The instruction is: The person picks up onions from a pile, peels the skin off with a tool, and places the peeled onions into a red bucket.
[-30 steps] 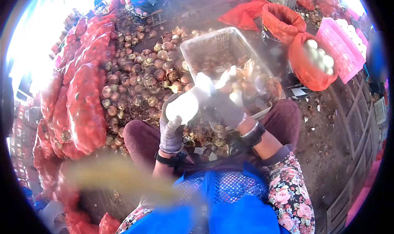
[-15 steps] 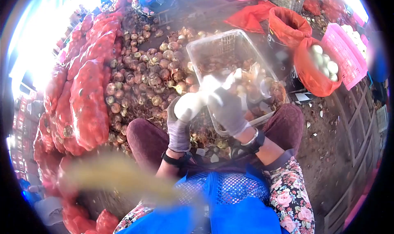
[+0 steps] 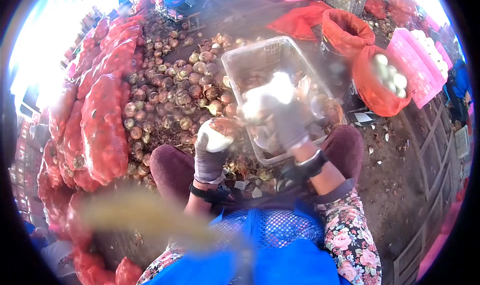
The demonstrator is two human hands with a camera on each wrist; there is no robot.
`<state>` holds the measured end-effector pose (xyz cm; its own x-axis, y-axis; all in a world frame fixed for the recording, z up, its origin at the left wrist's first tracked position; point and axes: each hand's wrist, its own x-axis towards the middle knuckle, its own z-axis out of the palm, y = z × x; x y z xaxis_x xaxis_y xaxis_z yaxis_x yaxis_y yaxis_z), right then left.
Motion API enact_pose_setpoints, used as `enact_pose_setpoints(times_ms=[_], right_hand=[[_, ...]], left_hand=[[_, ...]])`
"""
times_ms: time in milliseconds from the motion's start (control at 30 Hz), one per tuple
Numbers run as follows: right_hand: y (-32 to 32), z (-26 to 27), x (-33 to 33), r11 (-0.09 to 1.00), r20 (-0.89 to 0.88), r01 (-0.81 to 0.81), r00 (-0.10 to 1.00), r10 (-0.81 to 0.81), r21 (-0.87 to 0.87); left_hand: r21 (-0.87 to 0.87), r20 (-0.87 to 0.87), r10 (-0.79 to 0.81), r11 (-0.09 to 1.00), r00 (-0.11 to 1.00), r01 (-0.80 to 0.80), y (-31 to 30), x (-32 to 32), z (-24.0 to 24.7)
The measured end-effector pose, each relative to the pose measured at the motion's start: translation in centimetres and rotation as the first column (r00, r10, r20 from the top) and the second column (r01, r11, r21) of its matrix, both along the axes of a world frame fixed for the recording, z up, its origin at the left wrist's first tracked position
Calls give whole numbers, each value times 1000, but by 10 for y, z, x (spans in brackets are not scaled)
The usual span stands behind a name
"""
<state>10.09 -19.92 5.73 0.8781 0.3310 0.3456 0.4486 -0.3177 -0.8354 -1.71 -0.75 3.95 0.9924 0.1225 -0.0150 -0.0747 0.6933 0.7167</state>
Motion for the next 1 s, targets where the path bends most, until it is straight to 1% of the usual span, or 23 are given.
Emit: enact_pose_setpoints(times_ms=[100,133,167,233,267,300,333,367,400,467,500,567,600,633,700,800,867,900,933,967,1000], right_hand=[[-16,10,19,997,-160,81,984,-78,12],[-17,16,19,999,-198,50,979,-53,-22],[-16,22,18,998,-235,17,971,-30,-56],[-9,56,-5,969,-301,-164,948,104,-183],[-2,53,-15,956,-194,-206,967,167,-207],[5,49,-25,943,-82,-239,971,226,-232],[18,26,-34,949,184,-226,946,267,-218],[26,11,-40,956,278,-233,920,277,-180],[34,-3,-47,960,370,-241,886,278,-144],[42,-14,-52,960,233,-279,932,279,-34],[42,-14,-52,960,163,-281,947,278,-5],[41,-15,-54,959,18,-278,961,277,53],[42,-12,-54,963,-55,-267,962,268,35],[42,-8,-56,966,-130,-257,958,257,17],[45,-6,-55,969,-209,-249,947,245,9],[47,-8,-51,970,-202,-241,950,240,19],[46,-3,-50,974,-168,-226,961,221,-11],[47,-6,-47,974,-10,-214,977,214,-79],[49,-14,-42,971,148,-190,966,211,-144],[50,-21,-36,967,302,-156,929,213,-203],[46,-27,-27,954,327,-191,908,261,-231]], left_hand=[[-52,31,48,998,998,-47,3,0,0],[-46,15,44,998,999,-43,2,-1,0],[27,35,85,996,996,-86,-1,-1,2],[168,82,157,971,984,-168,-11,-2,20],[207,94,139,966,986,-156,-9,-3,18],[251,89,197,944,976,-213,-11,-3,12],[296,87,254,917,963,-268,-15,-2,6],[343,88,308,884,947,-319,-16,-3,3],[331,81,296,893,952,-306,-16,-4,7],[453,89,320,831,943,-324,-17,-8,10],[509,93,331,795,939,-330,-17,-9,10],[562,141,375,731,916,-386,-15,-6,0],[585,166,396,698,903,-414,-15,-4,-2],[578,169,398,701,902,-418,-15,-5,-3],[566,174,401,706,899,-425,-13,-5,-2],[583,187,406,687,895,-434,-13,-5,-2],[600,185,405,675,895,-429,-11,-5,-4],[609,185,405,668,896,-427,-10,-5,-5],[599,186,401,677,897,-427,-9,-6,-4],[590,189,397,685,898,-427,-8,-7,-3],[582,192,391,693,900,-425,-8,-7,-1]])
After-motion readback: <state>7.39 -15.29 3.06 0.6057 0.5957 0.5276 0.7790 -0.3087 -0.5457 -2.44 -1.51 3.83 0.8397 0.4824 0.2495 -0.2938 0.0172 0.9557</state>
